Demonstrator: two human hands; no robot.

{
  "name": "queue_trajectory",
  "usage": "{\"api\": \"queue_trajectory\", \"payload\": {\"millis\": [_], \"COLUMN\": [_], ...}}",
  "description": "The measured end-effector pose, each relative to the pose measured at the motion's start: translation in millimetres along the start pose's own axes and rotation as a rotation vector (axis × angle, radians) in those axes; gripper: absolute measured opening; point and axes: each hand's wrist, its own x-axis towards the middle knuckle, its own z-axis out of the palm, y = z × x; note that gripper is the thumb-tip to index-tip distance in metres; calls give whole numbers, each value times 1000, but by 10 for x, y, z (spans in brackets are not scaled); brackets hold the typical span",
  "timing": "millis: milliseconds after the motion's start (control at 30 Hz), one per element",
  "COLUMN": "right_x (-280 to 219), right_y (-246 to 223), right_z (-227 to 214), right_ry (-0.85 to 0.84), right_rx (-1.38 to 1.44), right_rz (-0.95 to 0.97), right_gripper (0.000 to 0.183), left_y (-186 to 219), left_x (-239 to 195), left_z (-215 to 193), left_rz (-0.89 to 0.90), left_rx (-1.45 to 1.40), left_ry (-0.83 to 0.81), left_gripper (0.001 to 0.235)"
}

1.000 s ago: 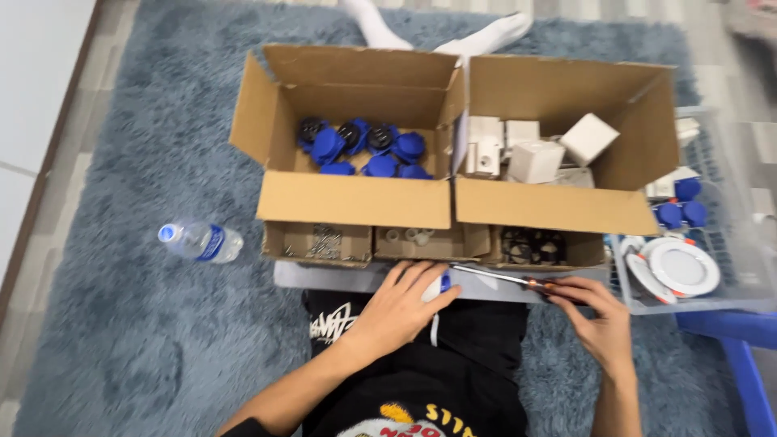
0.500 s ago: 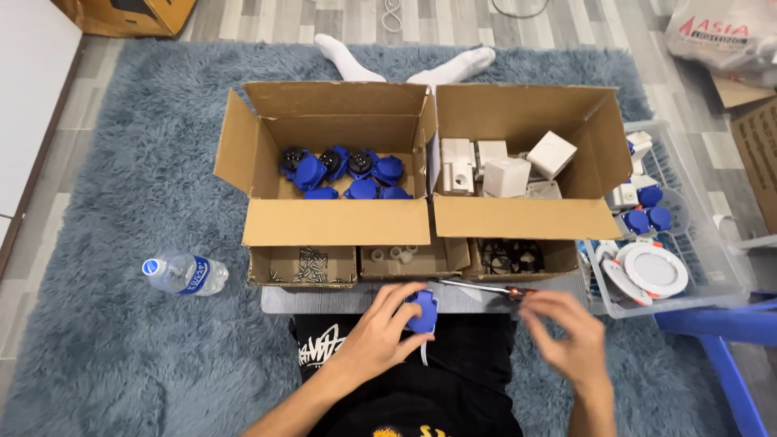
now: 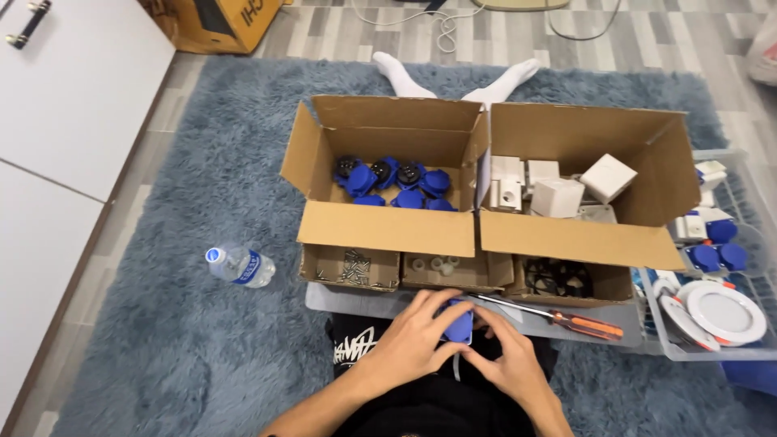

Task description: The person sits on a rug and uses a screwdriver to tighten screws on a white electrical box with a blue cover. They then pick up a blue plastic component and a white box, handling them briefly.

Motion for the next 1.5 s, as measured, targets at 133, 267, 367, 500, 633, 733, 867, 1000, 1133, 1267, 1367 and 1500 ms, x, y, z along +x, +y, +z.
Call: {"api": "queue_trajectory", "payload": {"millis": [133, 267, 367, 500, 633, 733, 867, 1000, 1133, 1267, 1367, 1500], "right_x": [32, 53, 65, 84, 133, 118, 96, 74, 176, 277, 315, 317], "right_y": [22, 84, 96, 116, 23, 42, -169, -497, -870, -924, -957, -943], "right_z": [-8, -8, -10, -28, -52, -34, -116, -409, -608, -467, -414, -357], "right_ry": [-43, -42, -36, -45, -29, -8, -19, 80, 168, 242, 308, 346], "right_rx": [14, 22, 33, 70, 82, 80, 66, 16, 88, 119, 105, 105], "right_rz": [28, 16, 6, 0, 21, -20, 12, -26, -104, -310, -351, -309], "right_gripper": [71, 73, 73, 71, 72, 67, 63, 68, 32, 27, 24, 22], "left_y": [8, -21, -51, -73, 9, 75, 84, 79, 84, 96, 85, 78], "left_x": [17, 27, 19, 22, 80, 92, 79, 64, 77, 65, 67, 42], "left_z": [-13, 14, 37, 42, -117, -253, -329, -354, -310, -261, -266, -298], "left_rz": [13, 22, 69, 76, 102, 121, 79, 122, 193, 200, 208, 167], "left_rx": [89, 167, 215, 168, 54, -104, -335, -451, -490, -453, -431, -403], "left_ry": [-21, -68, -50, -36, 42, 32, 34, 157, 160, 96, 93, 88], "left_gripper": [57, 63, 61, 54, 49, 46, 41, 41, 42, 40, 40, 40]}}
